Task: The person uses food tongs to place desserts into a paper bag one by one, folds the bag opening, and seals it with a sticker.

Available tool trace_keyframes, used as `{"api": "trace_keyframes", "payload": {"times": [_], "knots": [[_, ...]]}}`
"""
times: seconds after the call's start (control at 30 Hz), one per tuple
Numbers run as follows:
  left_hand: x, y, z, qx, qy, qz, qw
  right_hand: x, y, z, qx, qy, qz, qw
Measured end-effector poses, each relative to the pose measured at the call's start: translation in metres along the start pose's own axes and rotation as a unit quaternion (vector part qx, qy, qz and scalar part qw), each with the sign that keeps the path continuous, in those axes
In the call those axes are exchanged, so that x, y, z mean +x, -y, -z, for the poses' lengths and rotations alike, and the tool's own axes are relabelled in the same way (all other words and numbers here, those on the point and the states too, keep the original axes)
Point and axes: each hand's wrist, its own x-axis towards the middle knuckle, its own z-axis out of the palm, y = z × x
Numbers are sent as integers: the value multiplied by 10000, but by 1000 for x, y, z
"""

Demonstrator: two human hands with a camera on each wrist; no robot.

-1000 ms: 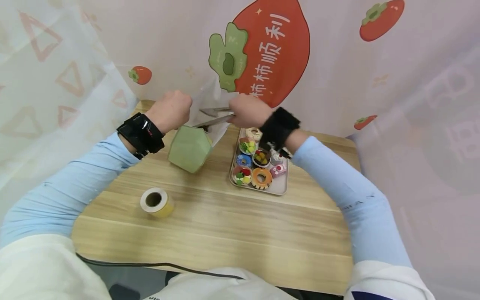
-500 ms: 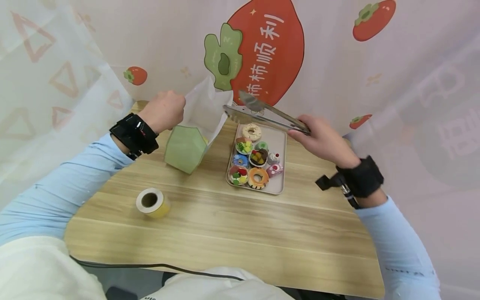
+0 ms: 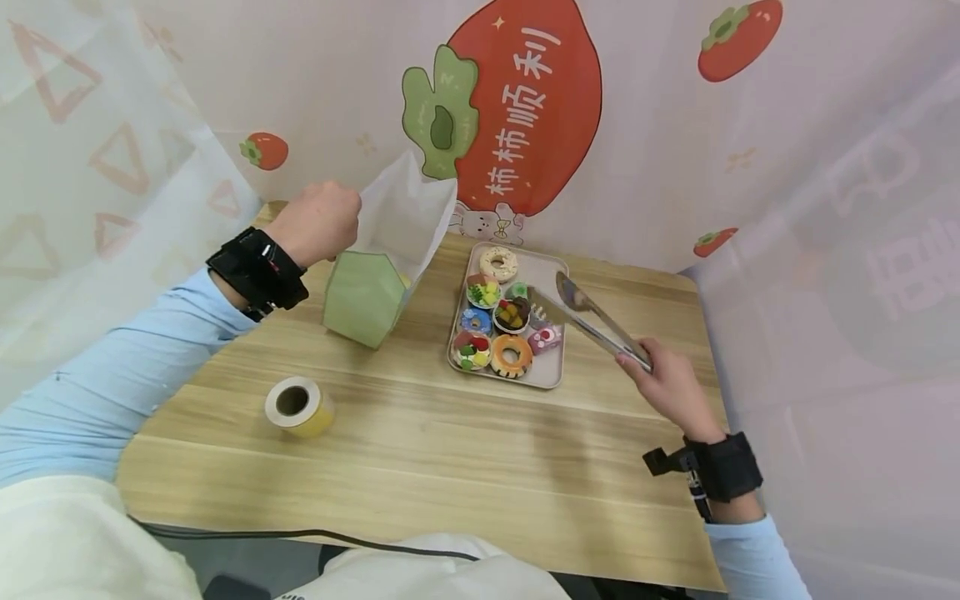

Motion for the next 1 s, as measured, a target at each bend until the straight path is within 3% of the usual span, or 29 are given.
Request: {"api": "trace_keyframes", "payload": {"times": [0.17, 0.4, 1.0], "knots": [[-1, 3, 0, -24, 13, 102, 9999, -10, -29, -22, 55, 400, -556, 9976], [-2, 4, 0, 34, 2, 98, 9999, -10, -53, -42, 76, 631, -673, 9957], [-1, 3, -2, 22, 71, 184, 9998, -5, -64, -60, 330, 969, -671, 9925]]}}
